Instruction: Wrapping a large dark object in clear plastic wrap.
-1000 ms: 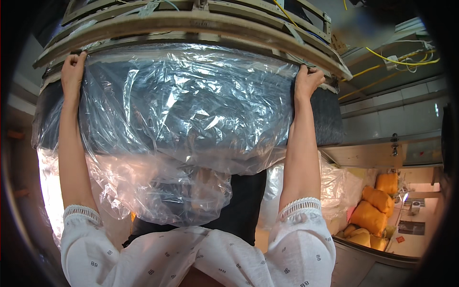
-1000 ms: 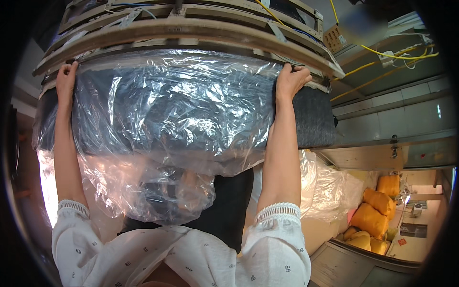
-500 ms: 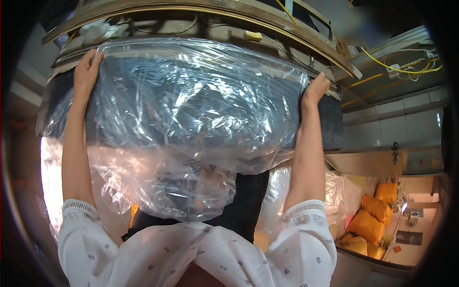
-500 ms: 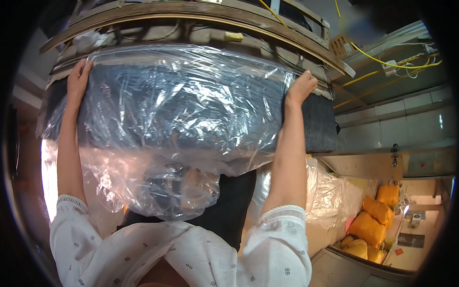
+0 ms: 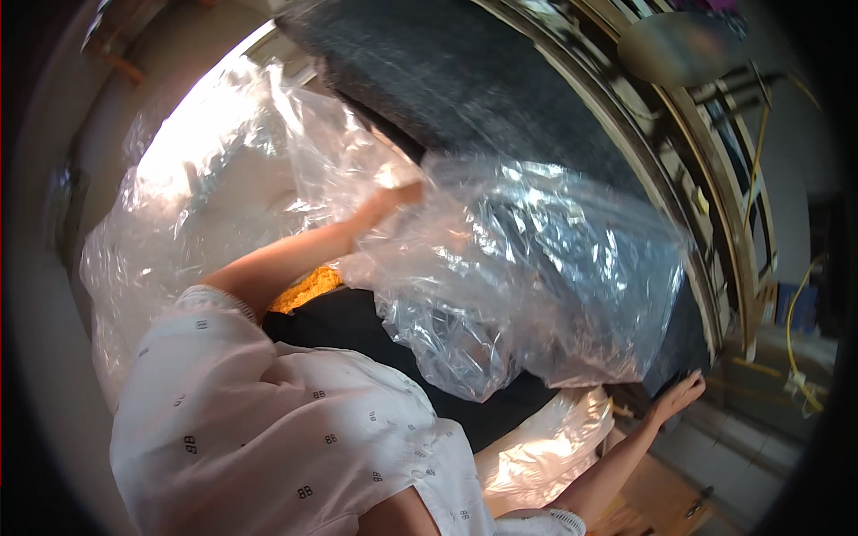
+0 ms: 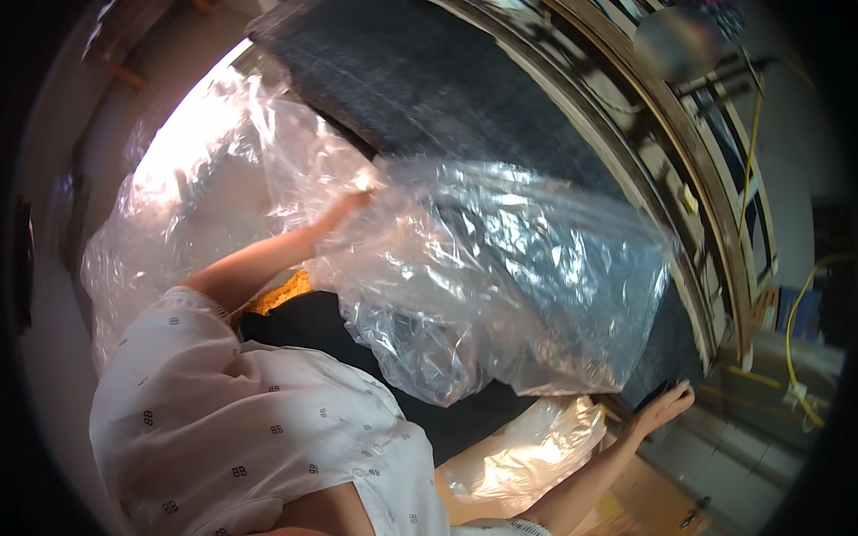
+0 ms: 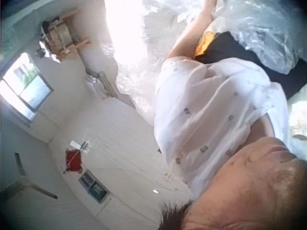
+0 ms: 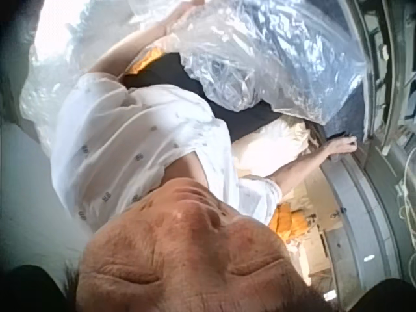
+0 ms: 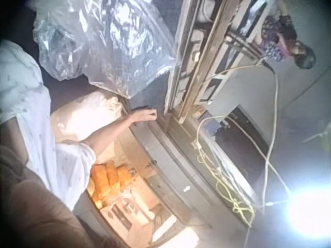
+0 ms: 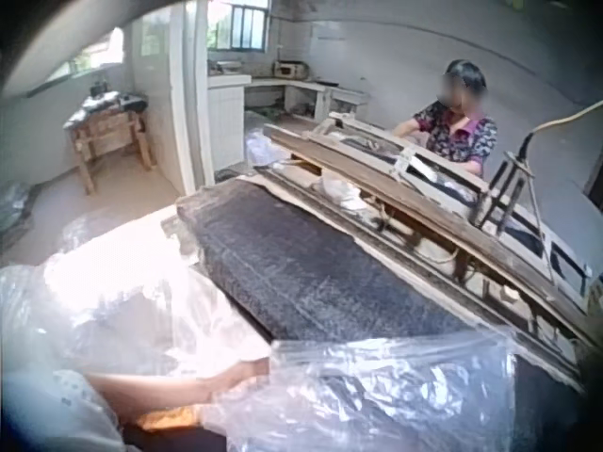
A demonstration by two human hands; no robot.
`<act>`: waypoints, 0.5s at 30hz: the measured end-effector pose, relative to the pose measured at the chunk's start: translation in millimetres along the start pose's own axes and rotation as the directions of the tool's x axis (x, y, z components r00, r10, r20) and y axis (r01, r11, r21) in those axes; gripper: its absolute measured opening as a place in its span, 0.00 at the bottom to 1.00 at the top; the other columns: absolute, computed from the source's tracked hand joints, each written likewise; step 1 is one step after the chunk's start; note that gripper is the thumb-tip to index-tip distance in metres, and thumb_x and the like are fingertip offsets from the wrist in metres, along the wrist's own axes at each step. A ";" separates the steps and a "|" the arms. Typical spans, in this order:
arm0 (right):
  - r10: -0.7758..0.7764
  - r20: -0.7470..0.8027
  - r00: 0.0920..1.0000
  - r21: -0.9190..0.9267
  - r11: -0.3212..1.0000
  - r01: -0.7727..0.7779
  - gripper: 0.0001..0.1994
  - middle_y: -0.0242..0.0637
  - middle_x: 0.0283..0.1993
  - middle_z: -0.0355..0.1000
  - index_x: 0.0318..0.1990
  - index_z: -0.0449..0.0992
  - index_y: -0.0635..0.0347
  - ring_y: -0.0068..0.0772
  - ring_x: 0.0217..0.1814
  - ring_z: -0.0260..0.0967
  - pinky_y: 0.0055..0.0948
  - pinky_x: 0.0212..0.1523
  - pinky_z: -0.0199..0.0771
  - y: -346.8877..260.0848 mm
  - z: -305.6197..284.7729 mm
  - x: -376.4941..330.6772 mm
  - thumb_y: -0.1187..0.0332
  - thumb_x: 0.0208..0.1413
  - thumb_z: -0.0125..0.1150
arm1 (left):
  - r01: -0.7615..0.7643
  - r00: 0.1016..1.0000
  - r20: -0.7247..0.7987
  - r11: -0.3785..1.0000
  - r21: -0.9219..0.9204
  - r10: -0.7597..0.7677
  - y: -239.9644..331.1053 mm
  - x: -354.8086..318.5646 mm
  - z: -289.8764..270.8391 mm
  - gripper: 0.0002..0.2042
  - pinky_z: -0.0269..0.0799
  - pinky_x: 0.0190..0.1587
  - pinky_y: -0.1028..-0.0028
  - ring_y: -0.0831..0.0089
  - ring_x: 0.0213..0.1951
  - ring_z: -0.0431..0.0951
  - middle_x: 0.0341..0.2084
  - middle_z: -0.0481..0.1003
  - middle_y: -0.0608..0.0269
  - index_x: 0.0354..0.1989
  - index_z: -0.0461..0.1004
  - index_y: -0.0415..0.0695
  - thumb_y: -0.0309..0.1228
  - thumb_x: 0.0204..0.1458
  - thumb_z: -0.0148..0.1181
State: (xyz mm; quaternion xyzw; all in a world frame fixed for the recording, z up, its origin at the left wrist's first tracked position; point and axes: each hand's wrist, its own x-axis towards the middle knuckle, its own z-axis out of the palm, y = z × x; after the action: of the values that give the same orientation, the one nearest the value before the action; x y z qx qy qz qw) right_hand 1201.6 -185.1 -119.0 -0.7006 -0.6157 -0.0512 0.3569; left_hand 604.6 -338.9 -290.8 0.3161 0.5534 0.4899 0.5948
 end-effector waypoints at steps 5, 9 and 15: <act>0.008 0.015 1.000 0.021 1.000 -0.008 0.21 0.51 0.41 0.62 0.44 0.64 0.73 0.42 0.43 0.60 0.34 0.48 0.59 7.6 -5.4 -8.5 0.57 0.61 0.41 | -0.572 0.819 0.179 0.757 0.315 0.545 -81.4 79.5 25.6 0.14 0.69 0.37 0.72 0.66 0.36 0.73 0.36 0.73 0.61 0.46 0.70 0.44 0.36 0.56 0.45; 0.032 0.047 0.998 0.003 0.999 -0.033 0.21 0.50 0.39 0.62 0.43 0.63 0.73 0.40 0.41 0.60 0.33 0.46 0.60 -10.7 -1.6 -10.5 0.57 0.62 0.39 | -0.508 0.842 0.048 0.759 0.407 0.537 -57.4 136.5 2.9 0.14 0.68 0.38 0.72 0.66 0.37 0.73 0.37 0.73 0.60 0.46 0.70 0.44 0.36 0.56 0.44; 0.081 0.054 0.995 0.000 0.997 -0.081 0.21 0.50 0.41 0.63 0.44 0.63 0.72 0.41 0.43 0.61 0.34 0.48 0.60 -5.6 -3.3 -6.3 0.57 0.63 0.37 | -0.391 0.851 -0.093 0.742 0.544 0.517 -60.7 132.7 -39.4 0.14 0.68 0.40 0.71 0.66 0.39 0.72 0.38 0.72 0.59 0.46 0.70 0.43 0.36 0.56 0.44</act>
State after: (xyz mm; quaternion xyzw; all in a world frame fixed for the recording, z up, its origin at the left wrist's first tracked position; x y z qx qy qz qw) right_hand 1196.3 -192.3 -117.3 -0.7256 -0.5963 -0.0170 0.3429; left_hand 568.3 -241.1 -400.2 0.5255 0.6345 0.4921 0.2812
